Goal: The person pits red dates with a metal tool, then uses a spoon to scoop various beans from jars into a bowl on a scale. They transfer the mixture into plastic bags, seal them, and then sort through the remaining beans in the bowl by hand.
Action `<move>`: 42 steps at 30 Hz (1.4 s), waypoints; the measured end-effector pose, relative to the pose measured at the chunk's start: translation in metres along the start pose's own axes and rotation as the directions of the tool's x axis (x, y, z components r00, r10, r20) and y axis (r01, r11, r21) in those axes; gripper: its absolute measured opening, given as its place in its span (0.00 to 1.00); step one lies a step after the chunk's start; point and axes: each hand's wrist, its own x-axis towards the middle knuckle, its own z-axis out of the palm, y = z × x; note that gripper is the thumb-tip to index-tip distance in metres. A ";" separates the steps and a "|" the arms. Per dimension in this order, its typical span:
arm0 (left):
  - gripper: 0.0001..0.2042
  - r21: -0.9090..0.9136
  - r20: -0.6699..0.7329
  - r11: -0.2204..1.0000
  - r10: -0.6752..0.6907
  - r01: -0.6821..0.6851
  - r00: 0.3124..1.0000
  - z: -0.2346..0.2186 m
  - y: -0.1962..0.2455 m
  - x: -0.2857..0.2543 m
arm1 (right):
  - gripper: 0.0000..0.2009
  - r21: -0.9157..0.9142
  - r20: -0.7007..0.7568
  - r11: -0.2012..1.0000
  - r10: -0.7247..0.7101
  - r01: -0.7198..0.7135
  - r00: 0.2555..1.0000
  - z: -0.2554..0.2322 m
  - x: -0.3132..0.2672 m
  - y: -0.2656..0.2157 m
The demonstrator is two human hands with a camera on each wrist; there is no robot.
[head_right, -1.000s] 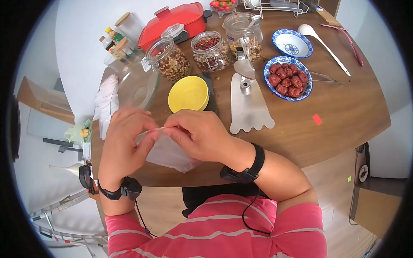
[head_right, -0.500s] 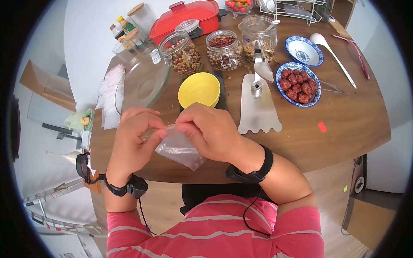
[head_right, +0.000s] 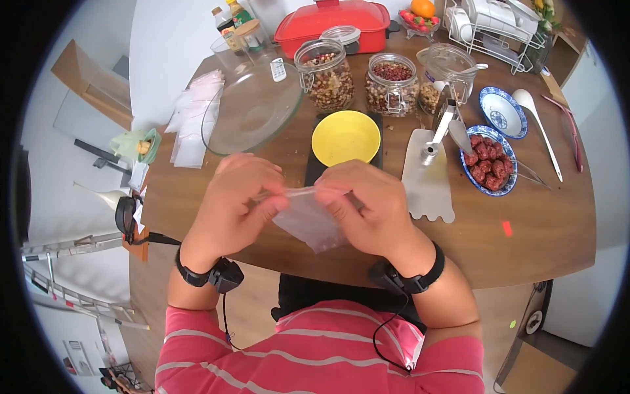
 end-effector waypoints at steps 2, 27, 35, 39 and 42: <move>0.08 -0.128 -0.079 0.990 -0.071 0.060 0.994 0.003 -0.006 -0.006 | 0.04 0.025 -0.023 1.000 0.012 -0.011 1.000 0.000 0.000 0.002; 0.12 -0.811 -0.067 0.545 -0.447 0.212 0.892 0.073 -0.010 -0.034 | 0.07 0.362 -0.188 0.903 0.315 -0.233 0.930 0.001 -0.011 0.010; 0.06 -0.862 0.118 0.381 -0.491 0.335 0.863 0.081 -0.040 -0.048 | 0.13 0.513 -0.320 0.831 0.416 -0.213 0.851 -0.004 0.001 0.021; 0.09 -0.802 -0.056 0.484 -0.643 0.349 0.764 0.012 -0.087 -0.006 | 0.14 0.466 -0.325 0.861 0.381 -0.204 0.865 -0.005 -0.005 0.031; 0.08 -0.747 0.019 0.466 -0.698 0.474 0.716 -0.018 -0.148 0.026 | 0.12 0.471 -0.307 0.856 0.386 -0.214 0.870 -0.002 -0.006 0.027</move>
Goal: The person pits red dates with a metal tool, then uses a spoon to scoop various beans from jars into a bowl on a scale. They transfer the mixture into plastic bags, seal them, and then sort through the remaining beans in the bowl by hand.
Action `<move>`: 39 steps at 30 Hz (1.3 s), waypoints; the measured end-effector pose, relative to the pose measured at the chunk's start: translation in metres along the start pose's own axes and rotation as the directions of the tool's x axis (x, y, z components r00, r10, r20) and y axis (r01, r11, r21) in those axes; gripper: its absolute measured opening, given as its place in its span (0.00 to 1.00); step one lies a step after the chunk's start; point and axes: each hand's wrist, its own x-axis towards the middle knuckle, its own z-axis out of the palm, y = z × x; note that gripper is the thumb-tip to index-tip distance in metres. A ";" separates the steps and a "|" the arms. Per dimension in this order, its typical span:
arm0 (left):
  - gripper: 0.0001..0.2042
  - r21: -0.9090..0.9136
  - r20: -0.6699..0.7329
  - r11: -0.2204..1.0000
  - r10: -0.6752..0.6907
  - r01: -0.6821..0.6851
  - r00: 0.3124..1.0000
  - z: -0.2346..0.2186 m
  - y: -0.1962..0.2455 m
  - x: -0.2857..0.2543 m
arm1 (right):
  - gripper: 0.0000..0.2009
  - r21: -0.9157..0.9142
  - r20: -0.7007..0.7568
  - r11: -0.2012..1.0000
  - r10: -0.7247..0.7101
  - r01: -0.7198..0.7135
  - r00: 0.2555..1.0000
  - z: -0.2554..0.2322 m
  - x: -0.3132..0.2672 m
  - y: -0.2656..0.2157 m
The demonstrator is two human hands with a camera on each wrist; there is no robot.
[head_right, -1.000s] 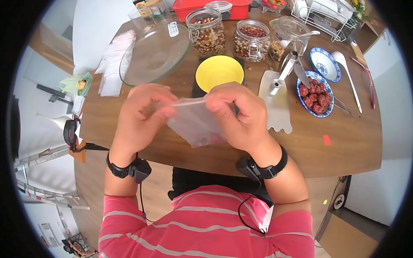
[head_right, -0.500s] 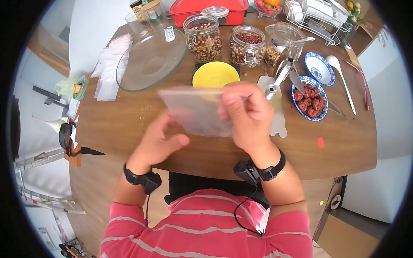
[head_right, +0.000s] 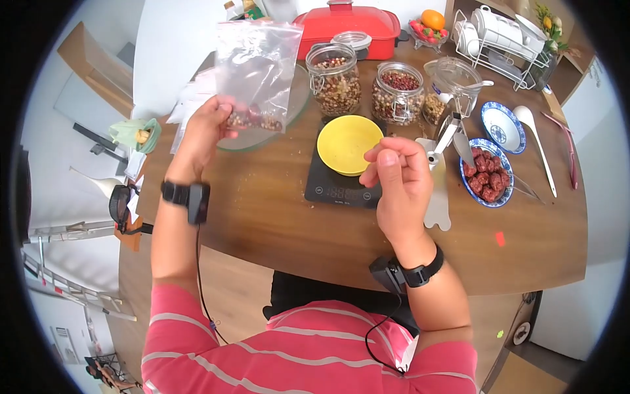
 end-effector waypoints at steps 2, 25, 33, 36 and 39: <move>0.07 0.058 0.000 0.997 -0.060 0.060 0.998 -0.017 -0.010 0.038 | 0.11 0.001 0.010 1.000 -0.008 0.008 1.000 0.000 -0.001 -0.001; 0.11 0.262 0.116 0.850 0.443 -0.458 0.889 0.131 -0.044 -0.059 | 0.08 -0.420 0.424 0.644 -0.483 0.639 0.766 0.012 -0.013 -0.034; 0.10 0.508 0.304 0.722 0.361 -0.470 0.882 0.148 -0.051 -0.062 | 0.04 -0.740 -0.076 0.515 -0.703 0.432 0.707 -0.088 -0.014 -0.094; 0.08 0.483 0.298 0.729 0.383 -0.485 0.874 0.149 -0.056 -0.061 | 0.08 -0.995 -0.012 0.092 -0.409 0.028 0.913 -0.137 0.011 -0.114; 0.08 0.491 0.268 0.734 0.386 -0.470 0.883 0.146 -0.055 -0.064 | 0.13 -0.977 -0.146 -0.131 -0.184 -0.171 0.972 -0.172 0.013 -0.107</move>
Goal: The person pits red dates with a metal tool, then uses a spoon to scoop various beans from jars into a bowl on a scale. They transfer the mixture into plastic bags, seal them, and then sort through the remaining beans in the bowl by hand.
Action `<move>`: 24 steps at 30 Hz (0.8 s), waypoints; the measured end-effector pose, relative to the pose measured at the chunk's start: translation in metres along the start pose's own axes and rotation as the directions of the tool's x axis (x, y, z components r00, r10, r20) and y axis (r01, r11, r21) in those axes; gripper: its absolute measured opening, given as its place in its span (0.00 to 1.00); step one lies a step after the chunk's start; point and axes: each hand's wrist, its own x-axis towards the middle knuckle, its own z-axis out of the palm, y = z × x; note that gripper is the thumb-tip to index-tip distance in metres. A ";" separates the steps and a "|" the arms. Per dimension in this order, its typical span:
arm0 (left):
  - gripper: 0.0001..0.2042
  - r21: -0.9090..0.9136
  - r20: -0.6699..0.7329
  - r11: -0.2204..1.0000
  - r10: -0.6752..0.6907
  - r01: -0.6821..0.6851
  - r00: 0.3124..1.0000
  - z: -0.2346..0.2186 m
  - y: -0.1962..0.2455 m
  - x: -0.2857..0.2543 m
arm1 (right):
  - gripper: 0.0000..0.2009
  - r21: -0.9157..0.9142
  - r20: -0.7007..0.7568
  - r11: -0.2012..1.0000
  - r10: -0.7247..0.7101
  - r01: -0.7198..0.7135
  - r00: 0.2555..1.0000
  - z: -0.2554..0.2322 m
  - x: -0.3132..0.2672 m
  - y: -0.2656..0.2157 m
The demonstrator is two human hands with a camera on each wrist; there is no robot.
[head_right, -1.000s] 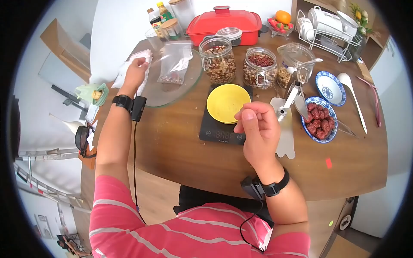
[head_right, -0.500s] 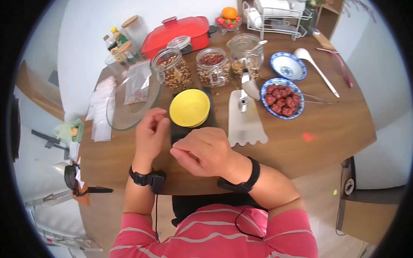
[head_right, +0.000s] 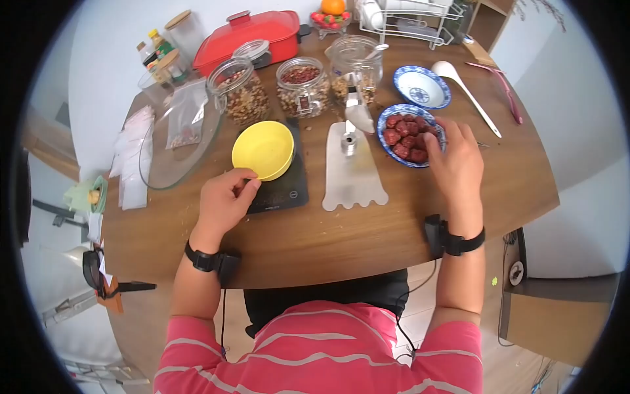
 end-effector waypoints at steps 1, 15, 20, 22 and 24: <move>0.08 -0.011 -0.004 1.000 -0.008 0.008 1.000 0.000 -0.001 -0.001 | 0.14 -0.005 0.025 1.000 0.009 -0.009 1.000 0.002 -0.004 0.003; 0.09 0.015 -0.079 1.000 0.026 -0.025 0.997 0.006 -0.001 0.001 | 0.16 -0.031 0.186 0.991 0.133 -0.129 0.974 0.012 -0.002 0.001; 0.11 -0.089 -0.125 0.987 0.120 -0.131 0.985 0.003 0.037 -0.011 | 0.11 0.173 0.106 0.976 0.112 -0.129 0.988 -0.003 -0.003 -0.005; 0.16 -0.250 0.066 0.953 0.190 -0.168 0.980 0.012 0.060 -0.011 | 0.10 0.512 0.203 0.852 0.009 -0.114 0.979 -0.006 -0.009 -0.009; 0.19 -0.402 0.164 0.912 0.157 -0.079 0.974 0.030 0.079 -0.004 | 0.12 0.804 0.351 0.564 -0.198 -0.187 0.915 -0.013 -0.017 -0.021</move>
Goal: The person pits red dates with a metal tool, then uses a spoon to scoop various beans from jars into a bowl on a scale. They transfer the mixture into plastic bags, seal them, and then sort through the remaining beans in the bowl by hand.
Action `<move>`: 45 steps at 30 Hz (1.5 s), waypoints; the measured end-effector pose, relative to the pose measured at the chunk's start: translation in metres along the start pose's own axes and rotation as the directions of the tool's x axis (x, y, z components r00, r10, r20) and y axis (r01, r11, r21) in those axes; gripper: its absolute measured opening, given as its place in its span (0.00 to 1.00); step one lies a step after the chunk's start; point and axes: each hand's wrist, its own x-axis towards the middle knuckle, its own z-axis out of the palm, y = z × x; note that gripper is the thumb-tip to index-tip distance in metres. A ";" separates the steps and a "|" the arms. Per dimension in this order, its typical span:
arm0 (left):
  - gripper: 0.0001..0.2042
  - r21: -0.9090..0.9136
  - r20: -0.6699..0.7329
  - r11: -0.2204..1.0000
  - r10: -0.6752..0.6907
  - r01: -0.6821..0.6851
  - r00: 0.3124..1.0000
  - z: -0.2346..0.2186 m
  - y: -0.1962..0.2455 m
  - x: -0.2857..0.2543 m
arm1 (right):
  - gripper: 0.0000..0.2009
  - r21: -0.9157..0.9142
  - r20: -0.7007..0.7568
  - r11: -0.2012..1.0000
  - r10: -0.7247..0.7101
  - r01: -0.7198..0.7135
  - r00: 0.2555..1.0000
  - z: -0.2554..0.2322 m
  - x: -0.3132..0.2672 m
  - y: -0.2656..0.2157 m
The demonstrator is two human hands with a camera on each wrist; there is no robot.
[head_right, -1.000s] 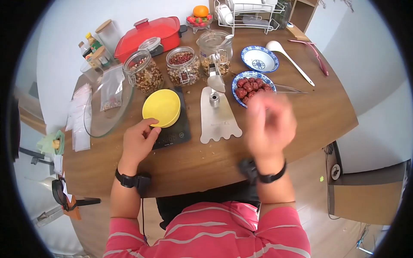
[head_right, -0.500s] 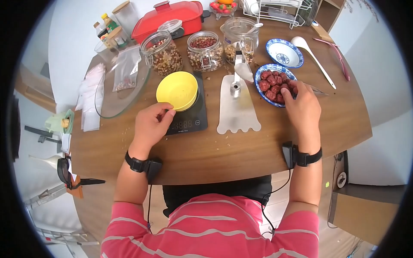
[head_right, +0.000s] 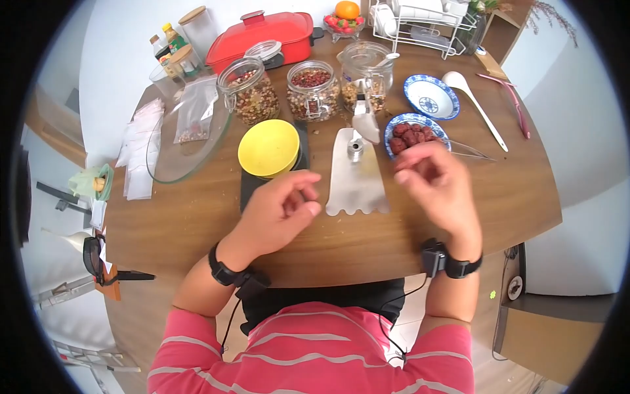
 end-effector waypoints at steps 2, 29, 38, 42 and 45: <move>0.22 -0.163 0.098 0.985 -0.049 0.064 0.994 0.022 0.005 0.014 | 0.13 0.177 0.099 0.984 -0.043 0.025 0.994 0.021 0.000 0.004; 0.17 -0.016 -0.069 0.973 -0.231 0.230 0.970 0.074 -0.054 0.115 | 0.08 -0.001 -0.255 0.887 -0.446 0.461 0.858 0.050 0.072 0.000; 0.14 -0.077 -0.066 0.984 -0.167 0.162 0.984 0.078 -0.071 0.117 | 0.14 0.371 -0.031 0.888 -0.278 0.270 0.960 0.051 0.056 -0.002; 0.14 -0.011 -0.151 0.989 -0.146 0.146 0.978 0.082 -0.065 0.111 | 0.14 0.387 -0.006 0.884 -0.283 0.263 0.959 0.052 0.059 0.003; 0.14 0.035 -0.161 0.986 -0.154 0.162 0.975 0.082 -0.061 0.110 | 0.13 0.414 0.012 0.883 -0.245 0.219 0.969 0.049 0.060 0.006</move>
